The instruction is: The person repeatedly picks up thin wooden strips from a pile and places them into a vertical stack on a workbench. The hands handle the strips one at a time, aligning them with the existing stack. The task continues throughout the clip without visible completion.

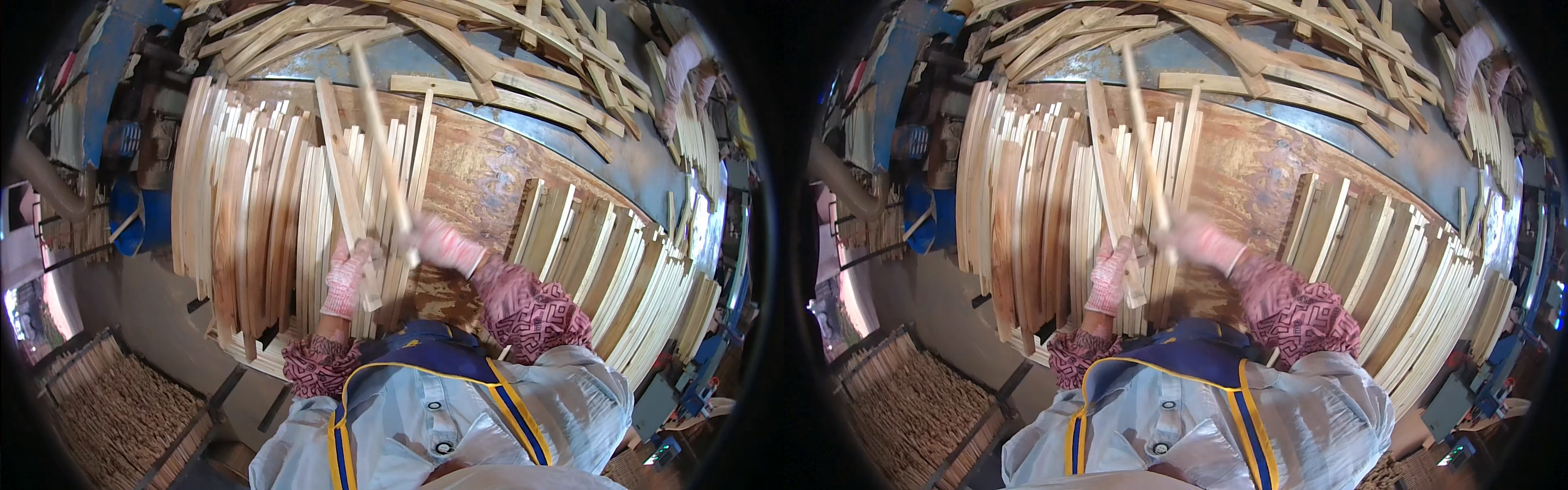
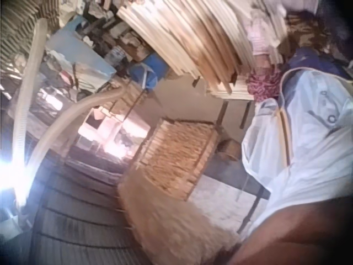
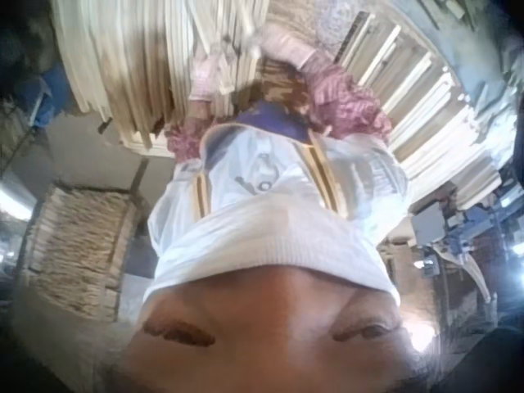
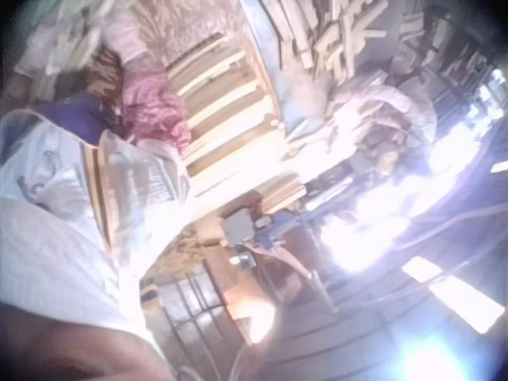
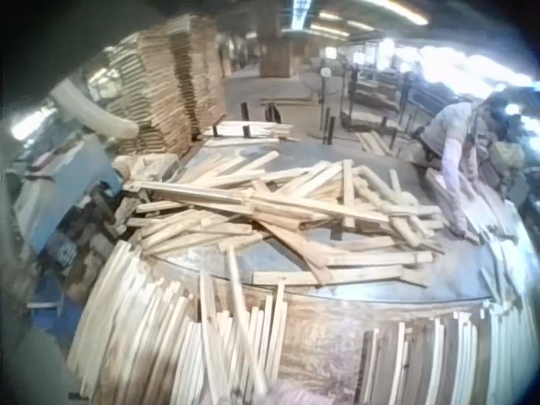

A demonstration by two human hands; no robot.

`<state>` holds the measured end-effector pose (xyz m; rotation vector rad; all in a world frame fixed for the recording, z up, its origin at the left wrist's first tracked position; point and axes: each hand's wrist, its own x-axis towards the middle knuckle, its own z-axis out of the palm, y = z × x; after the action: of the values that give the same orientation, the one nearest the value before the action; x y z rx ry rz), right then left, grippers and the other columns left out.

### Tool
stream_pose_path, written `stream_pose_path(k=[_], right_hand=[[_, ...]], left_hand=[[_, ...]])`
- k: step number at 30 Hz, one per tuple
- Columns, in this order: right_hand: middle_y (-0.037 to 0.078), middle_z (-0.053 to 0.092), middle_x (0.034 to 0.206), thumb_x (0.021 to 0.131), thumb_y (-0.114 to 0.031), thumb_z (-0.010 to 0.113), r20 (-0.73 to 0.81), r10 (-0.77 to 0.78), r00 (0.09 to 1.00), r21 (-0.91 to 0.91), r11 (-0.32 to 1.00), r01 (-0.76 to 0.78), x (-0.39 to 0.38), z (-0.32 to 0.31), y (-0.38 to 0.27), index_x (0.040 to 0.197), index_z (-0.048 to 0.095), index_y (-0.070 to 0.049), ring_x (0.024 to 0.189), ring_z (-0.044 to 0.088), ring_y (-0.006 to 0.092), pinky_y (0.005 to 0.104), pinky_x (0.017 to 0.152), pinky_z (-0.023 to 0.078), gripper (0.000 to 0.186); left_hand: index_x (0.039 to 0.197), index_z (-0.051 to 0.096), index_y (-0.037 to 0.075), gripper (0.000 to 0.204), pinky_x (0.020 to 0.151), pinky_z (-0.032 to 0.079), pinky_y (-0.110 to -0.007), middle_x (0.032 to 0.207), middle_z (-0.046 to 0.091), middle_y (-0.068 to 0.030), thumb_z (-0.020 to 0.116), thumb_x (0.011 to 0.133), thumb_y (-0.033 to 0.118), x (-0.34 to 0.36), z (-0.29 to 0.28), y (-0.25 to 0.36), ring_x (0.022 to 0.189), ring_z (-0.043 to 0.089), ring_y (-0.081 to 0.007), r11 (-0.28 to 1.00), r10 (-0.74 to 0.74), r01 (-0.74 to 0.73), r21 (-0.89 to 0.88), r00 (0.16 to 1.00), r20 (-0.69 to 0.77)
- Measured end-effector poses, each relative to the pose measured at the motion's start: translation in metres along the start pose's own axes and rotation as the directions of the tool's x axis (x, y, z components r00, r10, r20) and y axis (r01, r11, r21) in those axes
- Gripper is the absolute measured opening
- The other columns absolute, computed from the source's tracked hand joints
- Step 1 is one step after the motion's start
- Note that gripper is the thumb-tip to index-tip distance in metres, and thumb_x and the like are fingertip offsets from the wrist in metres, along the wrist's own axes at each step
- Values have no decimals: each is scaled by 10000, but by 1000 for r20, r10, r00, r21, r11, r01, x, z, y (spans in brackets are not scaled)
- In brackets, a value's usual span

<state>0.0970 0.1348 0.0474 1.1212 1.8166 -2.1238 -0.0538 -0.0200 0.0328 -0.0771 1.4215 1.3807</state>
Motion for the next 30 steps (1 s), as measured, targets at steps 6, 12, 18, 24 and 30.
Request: stream_pose_path(k=[6, 12, 18, 24, 30], right_hand=[[138, 733, 987, 1009, -400, 495, 231, -223, 947, -878, 371, 302, 61, -39, -48, 926, 751, -45, 903, 705, 266, 378, 786, 592, 446], [246, 570, 1381, 839, -436, 739, -685, -649, 331, -714, 509, -481, 150, -235, -62, 1443, 493, -118, 1202, 614, 386, 458, 976, 508, 726], [243, 690, 1156, 813, -331, 724, -608, -243, 756, -694, 625, -357, 145, -271, -136, 1277, 625, -60, 1123, 671, 369, 445, 921, 549, 546], [98, 696, 806, 828, -275, 740, -465, -300, 833, -415, 905, 94, 42, -290, -150, 954, 716, 16, 583, 640, 207, 318, 546, 532, 319], [98, 682, 837, 877, -279, 680, -366, 45, 930, 771, 575, 275, -78, -141, -17, 1162, 622, 23, 651, 664, 195, 297, 498, 544, 419]], left_hand=[[1583, 298, 149, 845, 768, 577, -318, 1158, 642, -164, 739, 862, 136, 23, -9, 29, 988, 664, -209, 816, -48, 86, 571, 996, -81], [1435, 468, 33, 798, 1033, 469, -469, 1400, 508, -236, 732, 774, 393, -19, -72, -27, 1264, 517, -403, -19, 374, 141, 990, 919, -124], [1438, 464, 81, 793, 1064, 445, -444, 1411, 505, -188, 743, 767, 399, -23, -78, -32, 1327, 466, -364, 1, 337, 259, 966, 909, -245], [1458, 442, 129, 812, 1069, 440, -492, 1425, 492, -175, 748, 771, 435, -30, -51, -15, 1328, 465, -387, -44, 523, 164, 985, 844, -117], [1425, 527, 86, 690, 1061, 458, -454, 1372, 563, -173, 702, 853, 430, -24, 7, 15, 1259, 554, -348, 72, 638, -437, 897, 711, 295]])
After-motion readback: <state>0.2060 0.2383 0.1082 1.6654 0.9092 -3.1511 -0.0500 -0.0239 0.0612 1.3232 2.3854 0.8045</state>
